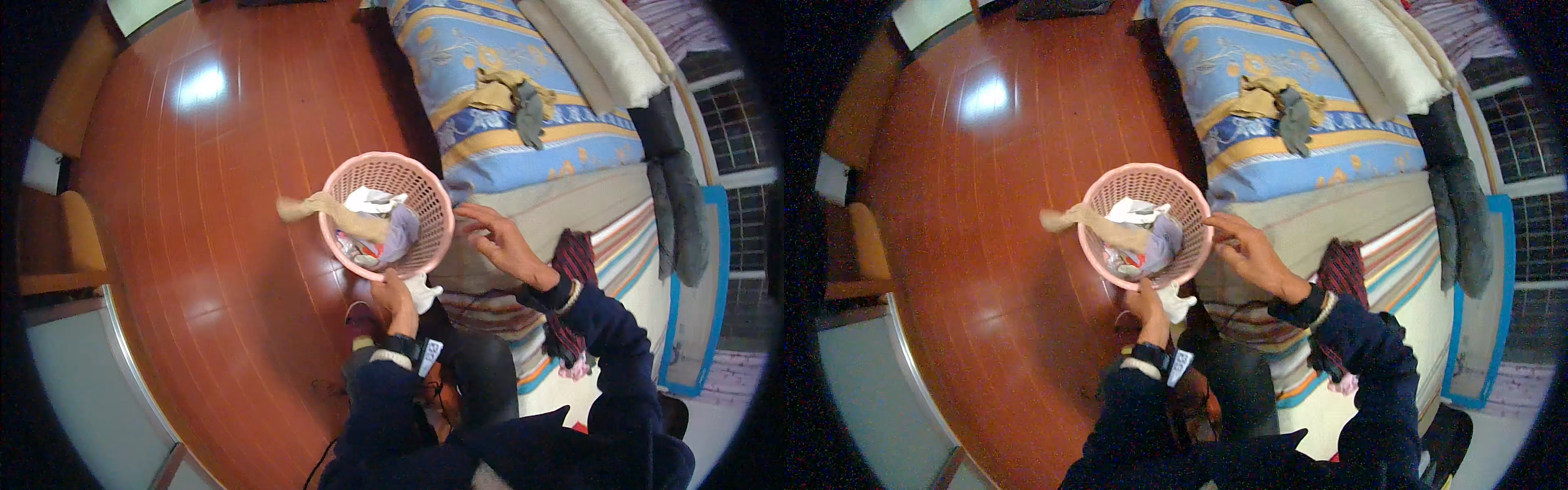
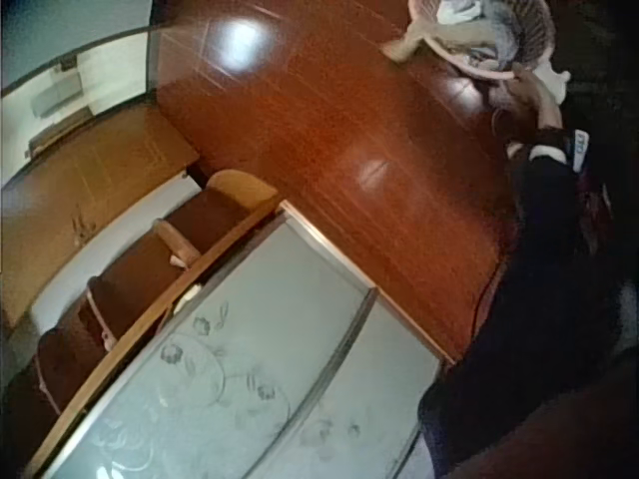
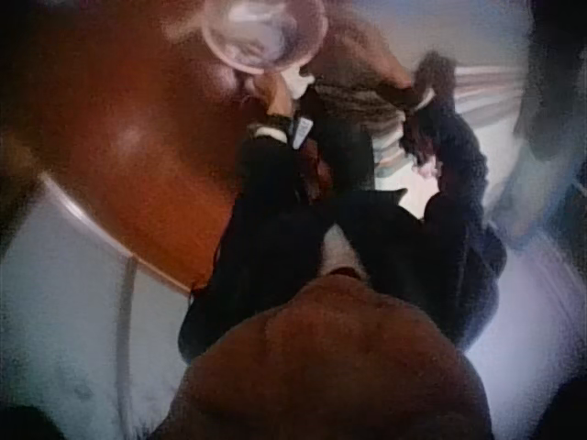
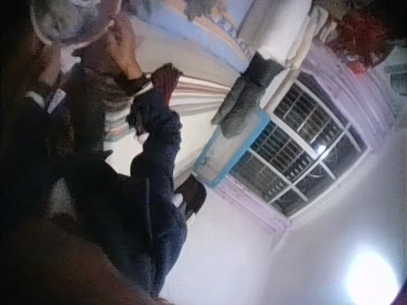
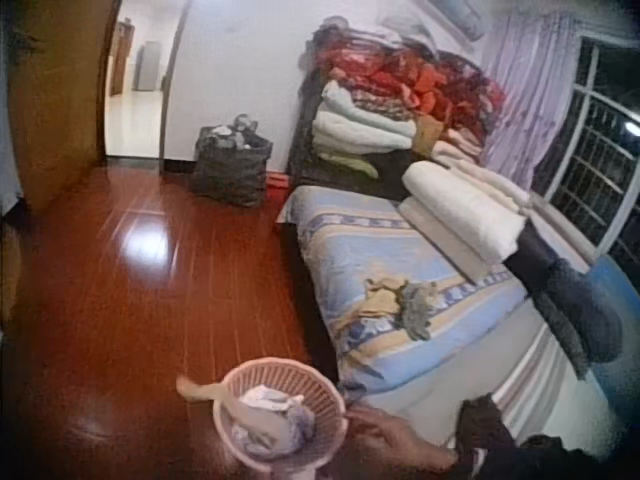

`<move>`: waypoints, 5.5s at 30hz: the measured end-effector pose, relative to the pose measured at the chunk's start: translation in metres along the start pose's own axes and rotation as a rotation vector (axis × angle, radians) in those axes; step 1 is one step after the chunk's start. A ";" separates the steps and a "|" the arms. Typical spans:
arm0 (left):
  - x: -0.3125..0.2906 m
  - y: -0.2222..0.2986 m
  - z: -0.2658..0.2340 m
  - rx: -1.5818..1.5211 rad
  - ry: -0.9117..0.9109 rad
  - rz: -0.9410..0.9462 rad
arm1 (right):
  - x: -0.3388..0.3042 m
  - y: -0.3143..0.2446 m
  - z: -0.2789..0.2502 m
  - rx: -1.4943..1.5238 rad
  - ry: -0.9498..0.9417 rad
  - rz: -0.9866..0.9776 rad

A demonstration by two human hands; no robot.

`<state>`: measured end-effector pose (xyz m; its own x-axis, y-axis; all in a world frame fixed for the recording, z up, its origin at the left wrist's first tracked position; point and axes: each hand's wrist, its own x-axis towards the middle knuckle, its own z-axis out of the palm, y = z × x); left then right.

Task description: The person sits on the floor and folds various garments including socks, underwear, a shirt, and pants. They place folded items into a pink laundry basket and continue folding remaining clothes on the bed.

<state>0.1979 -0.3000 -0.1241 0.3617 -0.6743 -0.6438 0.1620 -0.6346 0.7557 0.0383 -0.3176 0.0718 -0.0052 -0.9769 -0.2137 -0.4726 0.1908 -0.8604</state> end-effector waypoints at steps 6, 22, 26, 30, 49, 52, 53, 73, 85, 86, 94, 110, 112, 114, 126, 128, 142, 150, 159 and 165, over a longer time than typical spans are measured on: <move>0.003 -0.005 0.006 0.036 0.085 -0.289 | -0.170 -0.020 -0.022 0.010 0.149 0.255; 0.249 -0.036 -0.090 0.510 -0.074 0.366 | -0.303 0.026 0.066 -0.802 0.039 0.063; 0.255 0.000 -0.081 -0.101 -0.344 -0.060 | -0.298 0.040 0.070 -0.716 0.161 0.077; 0.221 0.030 -0.066 -0.137 -0.502 -0.152 | -0.293 0.048 0.066 -0.616 0.214 0.097; 0.158 0.079 0.001 1.247 0.033 0.717 | -0.292 0.049 0.065 -0.607 0.221 0.119; 0.157 0.084 0.002 1.069 -0.066 0.933 | -0.292 0.047 0.067 -0.602 0.229 0.112; 0.158 0.085 0.003 0.991 -0.101 0.949 | -0.292 0.047 0.067 -0.604 0.226 0.111; -0.065 0.124 0.001 -0.171 -1.327 -0.412 | -0.287 0.025 0.074 -0.384 0.346 -0.061; -0.278 0.050 -0.133 0.282 -1.587 -0.241 | -0.367 -0.030 0.080 0.344 0.805 0.226; -0.287 0.045 -0.140 0.331 -1.558 -0.248 | -0.384 -0.029 0.083 0.247 0.796 0.222; -0.350 0.022 -0.159 0.434 -1.715 -0.159 | -0.466 -0.003 0.091 0.756 0.779 0.175; -0.325 0.038 -0.132 0.766 -1.784 -0.002 | -0.503 0.010 0.051 1.200 0.777 0.109; -0.314 0.045 -0.134 0.705 -1.748 0.018 | -0.501 0.008 0.052 1.111 0.820 0.139; -0.302 0.048 -0.139 0.668 -1.694 0.075 | -0.495 0.006 0.054 1.019 0.848 0.152; -0.299 0.023 -0.160 0.607 -1.517 1.039 | -0.482 0.030 0.058 1.063 1.006 0.155; -0.306 0.019 -0.167 0.714 -1.478 0.989 | -0.484 0.033 0.056 1.073 1.027 0.158; -0.324 0.018 -0.153 0.401 -1.351 0.075 | -0.503 0.044 0.062 1.614 0.675 0.143; -0.314 0.014 -0.155 0.435 -1.236 0.225 | -0.494 0.047 0.071 1.019 0.768 0.365; -0.291 0.026 -0.155 0.352 -1.111 0.382 | -0.487 0.040 0.077 0.900 1.009 0.233; -0.272 0.030 -0.158 0.392 -0.986 0.466 | -0.481 0.038 0.080 0.892 1.077 0.207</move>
<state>0.2492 -0.0763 0.0925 -0.5892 -0.7660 -0.2571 -0.1565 -0.2041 0.9664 0.0933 0.1675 0.1049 -0.8571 -0.4411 -0.2660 0.3249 -0.0624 -0.9437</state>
